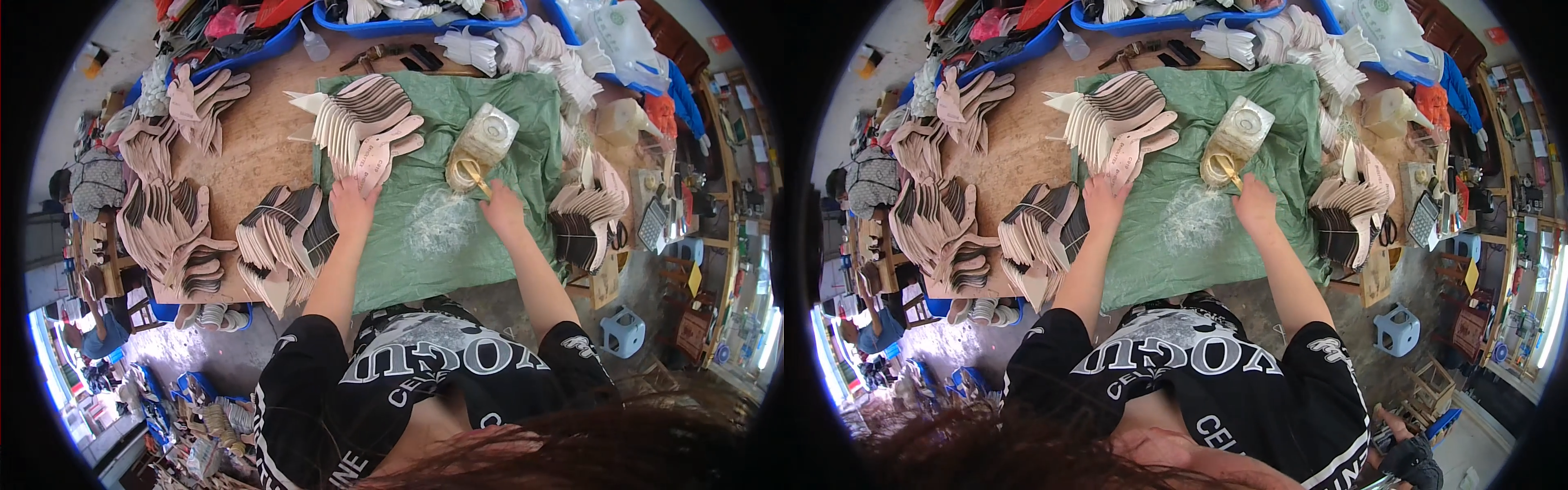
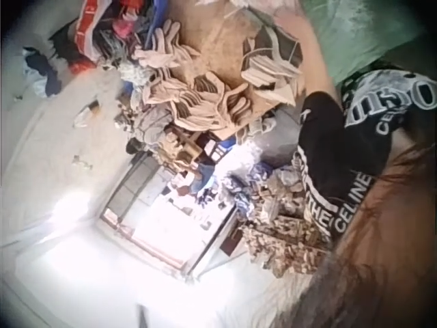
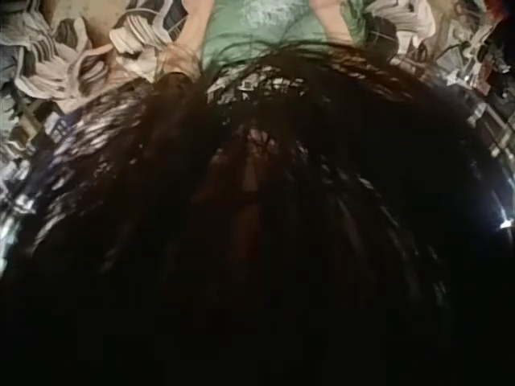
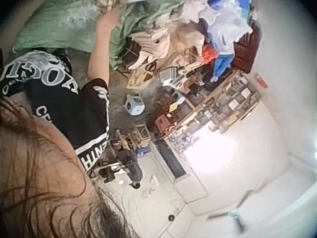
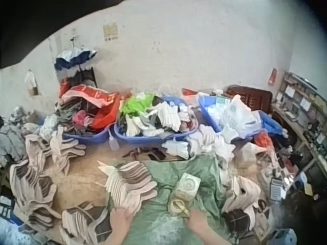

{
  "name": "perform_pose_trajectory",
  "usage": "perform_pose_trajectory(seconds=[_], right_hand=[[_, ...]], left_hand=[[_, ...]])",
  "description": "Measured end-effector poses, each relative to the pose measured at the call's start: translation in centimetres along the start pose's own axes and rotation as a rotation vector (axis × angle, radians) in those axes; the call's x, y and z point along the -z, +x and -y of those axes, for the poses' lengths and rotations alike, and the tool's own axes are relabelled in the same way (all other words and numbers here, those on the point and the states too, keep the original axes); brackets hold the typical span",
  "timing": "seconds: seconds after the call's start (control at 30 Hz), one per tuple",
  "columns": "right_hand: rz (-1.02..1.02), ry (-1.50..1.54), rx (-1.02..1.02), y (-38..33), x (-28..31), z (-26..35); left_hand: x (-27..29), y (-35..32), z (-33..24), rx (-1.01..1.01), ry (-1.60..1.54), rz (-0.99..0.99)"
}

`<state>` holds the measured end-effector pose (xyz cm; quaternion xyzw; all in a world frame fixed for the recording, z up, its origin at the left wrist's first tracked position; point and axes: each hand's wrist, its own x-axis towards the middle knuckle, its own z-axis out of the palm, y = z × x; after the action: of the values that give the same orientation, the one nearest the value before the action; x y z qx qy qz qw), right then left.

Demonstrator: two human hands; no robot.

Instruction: Applying glue to shoe insole components using a brush and a glue container.

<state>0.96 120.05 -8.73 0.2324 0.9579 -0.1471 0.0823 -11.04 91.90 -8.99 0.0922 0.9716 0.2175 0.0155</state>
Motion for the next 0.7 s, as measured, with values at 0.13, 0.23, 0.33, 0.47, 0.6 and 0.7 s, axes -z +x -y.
perform_pose_trajectory(seconds=[0.13,0.23,0.33,0.47,0.6,0.7], right_hand=[[0.071,0.035,-0.023,1.2,-0.9,-0.5],[0.1,0.055,-0.049,1.6,-0.1,0.1],[0.105,-0.011,-0.07,2.3,0.3,1.4],[0.132,-0.048,-0.108,3.4,1.1,2.1],[0.15,-0.069,-0.114,3.3,3.6,3.0],[0.124,-0.057,-0.117,3.2,5.0,3.5]], left_hand=[[-0.5,1.1,1.3,0.036,-0.092,0.021],[-0.2,1.8,1.7,0.111,-0.158,0.09],[-0.2,2.4,2.1,0.079,-0.134,0.115],[-1.0,3.2,1.9,0.023,-0.218,0.104],[-1.3,3.5,2.4,0.057,-0.288,0.088],[-0.5,4.0,1.6,0.13,-0.285,0.156]])
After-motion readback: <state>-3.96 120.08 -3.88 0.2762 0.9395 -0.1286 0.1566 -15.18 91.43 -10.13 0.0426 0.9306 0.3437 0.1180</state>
